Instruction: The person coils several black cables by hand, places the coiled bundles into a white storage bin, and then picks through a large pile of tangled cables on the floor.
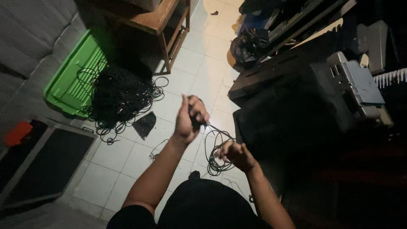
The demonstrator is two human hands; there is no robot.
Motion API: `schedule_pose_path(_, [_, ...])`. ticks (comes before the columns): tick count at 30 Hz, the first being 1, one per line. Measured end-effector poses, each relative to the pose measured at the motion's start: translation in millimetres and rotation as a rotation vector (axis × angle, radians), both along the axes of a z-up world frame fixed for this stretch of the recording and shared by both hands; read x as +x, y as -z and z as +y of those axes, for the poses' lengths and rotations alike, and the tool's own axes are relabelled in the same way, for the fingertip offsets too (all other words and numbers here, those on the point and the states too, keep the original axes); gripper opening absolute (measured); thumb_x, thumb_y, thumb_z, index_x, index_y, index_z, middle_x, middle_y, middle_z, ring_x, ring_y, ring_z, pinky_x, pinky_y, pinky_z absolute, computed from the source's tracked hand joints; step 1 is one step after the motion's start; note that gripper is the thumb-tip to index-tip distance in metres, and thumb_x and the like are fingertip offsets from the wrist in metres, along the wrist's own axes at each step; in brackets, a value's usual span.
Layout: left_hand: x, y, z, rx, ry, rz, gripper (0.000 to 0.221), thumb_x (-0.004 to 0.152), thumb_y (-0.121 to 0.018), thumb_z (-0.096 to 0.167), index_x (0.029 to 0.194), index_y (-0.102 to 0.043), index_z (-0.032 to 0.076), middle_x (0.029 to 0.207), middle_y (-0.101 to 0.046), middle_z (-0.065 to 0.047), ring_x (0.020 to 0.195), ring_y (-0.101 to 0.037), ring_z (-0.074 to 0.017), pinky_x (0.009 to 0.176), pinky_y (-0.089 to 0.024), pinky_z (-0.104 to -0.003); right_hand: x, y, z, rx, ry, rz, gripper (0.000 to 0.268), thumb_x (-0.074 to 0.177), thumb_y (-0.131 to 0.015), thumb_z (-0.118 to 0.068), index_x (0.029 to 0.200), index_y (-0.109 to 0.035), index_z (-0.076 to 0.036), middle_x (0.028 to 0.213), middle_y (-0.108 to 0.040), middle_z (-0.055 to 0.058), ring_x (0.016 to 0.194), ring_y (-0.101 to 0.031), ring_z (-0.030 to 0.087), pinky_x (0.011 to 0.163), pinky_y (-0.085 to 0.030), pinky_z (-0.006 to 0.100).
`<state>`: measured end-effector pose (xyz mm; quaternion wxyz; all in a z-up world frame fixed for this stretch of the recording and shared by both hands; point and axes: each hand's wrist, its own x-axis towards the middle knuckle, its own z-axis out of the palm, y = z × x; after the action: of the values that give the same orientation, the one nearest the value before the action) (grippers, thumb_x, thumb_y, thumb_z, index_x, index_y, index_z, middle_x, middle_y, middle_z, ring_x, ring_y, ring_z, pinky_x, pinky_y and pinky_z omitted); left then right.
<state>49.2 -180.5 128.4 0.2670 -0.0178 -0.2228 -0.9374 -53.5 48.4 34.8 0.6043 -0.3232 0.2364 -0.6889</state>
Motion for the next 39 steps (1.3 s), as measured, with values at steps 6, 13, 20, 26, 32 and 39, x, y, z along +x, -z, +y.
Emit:
schedule_pose_path(6, [-13.5, 3.7, -1.2, -0.071, -0.484, -0.305, 0.041, 0.111, -0.037, 0.046, 0.09, -0.044, 0.012, 0.071, -0.041, 0.002, 0.062, -0.044, -0.0125, 0.067, -0.05, -0.034, 19.7, -47.6, 45.5, 0.676, 0.053, 0.909, 0.027, 0.103, -0.055, -0.033, 0.106, -0.063, -0.007, 0.089, -0.058, 0.002, 0.078, -0.056, 0.012, 0.074, -0.053, 0.028])
schedule_pose_path(13, [-36.4, 90.4, 63.2, -0.928, -0.434, -0.559, 0.019, 0.108, -0.051, 0.015, 0.095, -0.053, 0.002, 0.08, -0.055, -0.004, 0.069, -0.051, -0.0156, 0.062, -0.046, -0.034, 22.8, -100.8, 145.6, 0.486, 0.367, 1.188, 0.023, 0.098, -0.06, -0.019, 0.11, -0.07, -0.003, 0.082, -0.073, 0.006, 0.07, -0.066, 0.014, 0.064, -0.052, 0.028])
schedule_pose_path(20, [2.1, 96.5, 237.5, -1.153, 0.85, -0.492, 0.053, 0.108, -0.038, 0.049, 0.081, -0.052, 0.007, 0.065, -0.047, 0.002, 0.056, -0.044, -0.0123, 0.05, -0.041, -0.03, -36.8, -78.5, 232.9, 0.844, 0.731, 0.986, 0.021, 0.098, -0.062, -0.016, 0.111, -0.074, -0.004, 0.09, -0.074, 0.004, 0.069, -0.062, 0.014, 0.059, -0.046, 0.026])
schedule_pose_path(26, [40.0, 39.3, 293.5, -0.737, 1.06, -0.317, 0.05, 0.108, -0.05, 0.052, 0.077, -0.045, 0.013, 0.061, -0.042, 0.006, 0.05, -0.039, -0.0132, 0.047, -0.039, -0.03, -34.8, 12.9, 239.1, 0.493, 0.726, 0.723, 0.018, 0.101, -0.064, -0.016, 0.106, -0.072, 0.0, 0.094, -0.071, 0.003, 0.086, -0.063, 0.009, 0.073, -0.05, 0.023])
schedule_pose_path(32, [51.7, 30.4, 273.3, -0.215, 0.563, -0.222, 0.033, 0.108, -0.04, 0.04, 0.085, -0.043, 0.016, 0.063, -0.042, 0.003, 0.056, -0.047, -0.0146, 0.064, -0.046, -0.031, 30.5, 54.1, 220.1, 0.531, 0.362, 0.572, 0.035, 0.107, -0.049, -0.03, 0.095, -0.068, -0.002, 0.079, -0.062, 0.002, 0.072, -0.056, 0.013, 0.067, -0.049, 0.029])
schedule_pose_path(39, [43.8, 25.0, 228.5, -0.299, 0.033, -0.312, 0.026, 0.108, -0.04, 0.033, 0.09, -0.041, 0.014, 0.067, -0.041, 0.001, 0.063, -0.048, -0.0162, 0.065, -0.048, -0.036, 65.5, 30.4, 209.0, 0.519, 0.219, 0.758, 0.031, 0.103, -0.058, -0.027, 0.092, -0.066, 0.001, 0.082, -0.067, 0.006, 0.081, -0.064, 0.015, 0.079, -0.053, 0.031])
